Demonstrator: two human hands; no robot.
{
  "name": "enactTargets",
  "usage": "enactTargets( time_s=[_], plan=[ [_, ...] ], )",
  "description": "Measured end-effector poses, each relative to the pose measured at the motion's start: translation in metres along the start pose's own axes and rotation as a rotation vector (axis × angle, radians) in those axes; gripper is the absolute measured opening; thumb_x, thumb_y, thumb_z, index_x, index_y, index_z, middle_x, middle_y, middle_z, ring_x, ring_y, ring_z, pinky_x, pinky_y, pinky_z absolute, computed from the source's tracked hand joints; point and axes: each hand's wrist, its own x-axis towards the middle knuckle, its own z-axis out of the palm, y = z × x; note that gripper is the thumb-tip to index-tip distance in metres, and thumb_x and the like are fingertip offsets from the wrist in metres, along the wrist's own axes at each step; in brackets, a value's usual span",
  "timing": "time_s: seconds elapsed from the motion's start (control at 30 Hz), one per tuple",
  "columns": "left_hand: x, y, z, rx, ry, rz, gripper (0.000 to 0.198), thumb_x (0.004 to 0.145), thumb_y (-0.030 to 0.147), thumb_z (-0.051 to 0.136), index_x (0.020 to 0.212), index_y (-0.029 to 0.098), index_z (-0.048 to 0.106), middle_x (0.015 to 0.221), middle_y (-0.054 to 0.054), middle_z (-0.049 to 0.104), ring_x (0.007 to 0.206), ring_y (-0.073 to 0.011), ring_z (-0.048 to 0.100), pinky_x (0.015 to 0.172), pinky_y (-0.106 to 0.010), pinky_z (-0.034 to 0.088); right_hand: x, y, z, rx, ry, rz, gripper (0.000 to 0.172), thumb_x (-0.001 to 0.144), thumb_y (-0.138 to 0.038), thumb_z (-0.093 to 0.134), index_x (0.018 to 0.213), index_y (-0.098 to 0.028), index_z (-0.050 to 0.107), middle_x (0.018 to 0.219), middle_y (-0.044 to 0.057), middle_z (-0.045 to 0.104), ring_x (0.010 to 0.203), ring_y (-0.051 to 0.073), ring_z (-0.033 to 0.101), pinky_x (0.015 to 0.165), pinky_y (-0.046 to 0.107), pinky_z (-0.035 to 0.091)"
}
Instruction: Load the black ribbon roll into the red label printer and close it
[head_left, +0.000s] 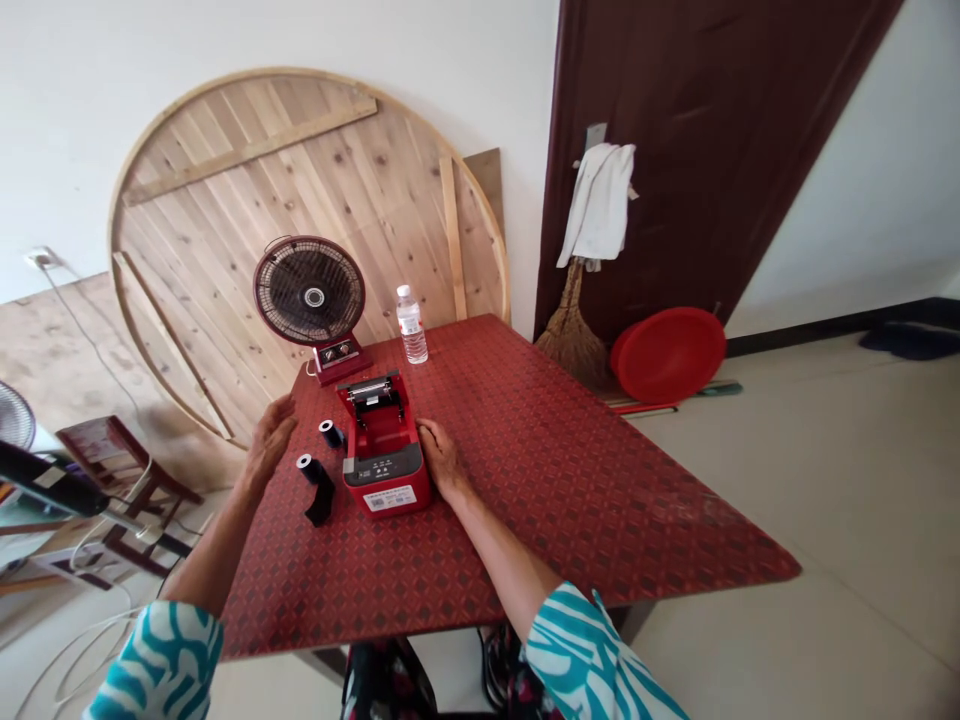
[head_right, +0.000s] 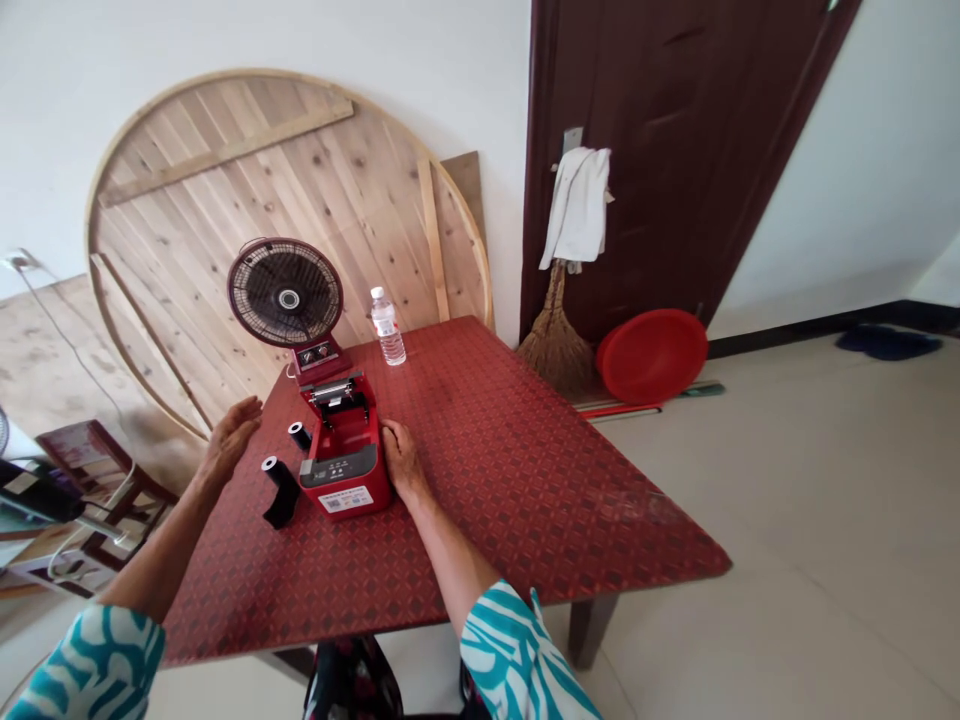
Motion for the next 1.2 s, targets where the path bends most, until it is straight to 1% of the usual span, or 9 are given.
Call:
enactTargets(
  time_s=[0.13,0.23,0.4,0.57,0.7,0.8,0.93,1.1,1.2],
  plan=[
    [-0.043,-0.025,-0.030,-0.038,-0.160,-0.186,0.069,0.061,0.037,0.069,0.124,0.018,0.051,0.132,-0.017,0.054,0.124,-0.0340,0.047,0.094,-0.045,0.046,0.001,-0.002,0.001,0.012,-0.002,0.016,0.034,0.084,-0.037,0.040,0.102,-0.022,0.064,0.108,0.006,0.066,0.105,0.021,0.057,0.096,0.038,0.041],
    [-0.069,-0.043,-0.018,-0.047,-0.240,-0.234,0.072,0.057,0.041,0.074,0.121,0.016,0.051,0.125,-0.017,0.059,0.117,-0.0336,0.053,0.089,-0.042,0.049,0.000,-0.002,0.001,0.020,0.007,0.025,0.033,0.084,-0.038,0.041,0.101,-0.022,0.065,0.108,0.005,0.066,0.105,0.020,0.057,0.096,0.038,0.041],
    [-0.075,-0.055,0.004,-0.032,-0.097,-0.210,0.065,0.067,0.058,0.065,0.114,0.015,0.053,0.109,-0.012,0.066,0.101,-0.0287,0.062,0.083,-0.041,0.052,-0.002,-0.003,0.000,0.012,0.010,0.010,0.032,0.084,-0.037,0.041,0.100,-0.023,0.065,0.106,0.005,0.067,0.104,0.020,0.058,0.095,0.038,0.042],
    [-0.053,-0.009,0.005,-0.025,-0.104,0.032,0.058,0.076,0.054,0.059,0.122,0.019,0.052,0.113,-0.010,0.064,0.104,-0.0256,0.060,0.089,-0.038,0.049,-0.001,-0.001,0.000,-0.001,0.018,0.007,0.031,0.084,-0.036,0.042,0.100,-0.023,0.065,0.106,0.005,0.067,0.103,0.020,0.058,0.095,0.038,0.042],
    [-0.033,0.045,0.029,0.247,-0.337,0.308,0.039,0.083,0.041,0.056,0.116,0.019,0.059,0.110,-0.009,0.064,0.105,-0.0234,0.058,0.094,-0.037,0.045,0.001,0.003,0.001,-0.007,0.005,-0.011,0.034,0.084,-0.038,0.042,0.101,-0.021,0.065,0.107,0.006,0.066,0.105,0.020,0.058,0.096,0.037,0.041],
    [-0.021,0.070,0.054,0.424,-0.505,0.439,0.032,0.083,0.033,0.056,0.111,0.021,0.063,0.106,-0.008,0.066,0.099,-0.0223,0.060,0.090,-0.035,0.046,0.002,0.005,0.003,-0.004,0.011,-0.024,0.034,0.083,-0.037,0.041,0.101,-0.020,0.064,0.106,0.007,0.066,0.103,0.021,0.058,0.096,0.038,0.041],
    [-0.008,0.081,0.077,0.562,-0.740,0.466,0.025,0.080,0.025,0.057,0.102,0.021,0.069,0.100,-0.009,0.069,0.094,-0.0233,0.064,0.085,-0.034,0.047,0.002,0.005,0.005,0.010,0.030,-0.039,0.032,0.083,-0.035,0.041,0.099,-0.021,0.065,0.104,0.006,0.066,0.102,0.020,0.058,0.095,0.037,0.041],
    [-0.002,0.077,0.096,0.733,-0.864,0.348,0.022,0.073,0.019,0.060,0.090,0.025,0.072,0.094,-0.006,0.072,0.095,-0.0259,0.065,0.082,-0.031,0.048,0.002,0.005,0.006,0.023,0.044,-0.041,0.028,0.083,-0.033,0.042,0.098,-0.024,0.065,0.103,0.004,0.066,0.101,0.018,0.057,0.094,0.035,0.042],
    [-0.002,0.069,0.102,0.648,-0.764,0.273,0.022,0.065,0.014,0.063,0.081,0.026,0.073,0.084,-0.004,0.074,0.088,-0.0252,0.067,0.078,-0.030,0.049,0.003,0.005,0.006,0.017,0.027,-0.040,0.029,0.083,-0.033,0.042,0.099,-0.024,0.065,0.104,0.004,0.066,0.101,0.019,0.058,0.094,0.035,0.042]
  ],
)
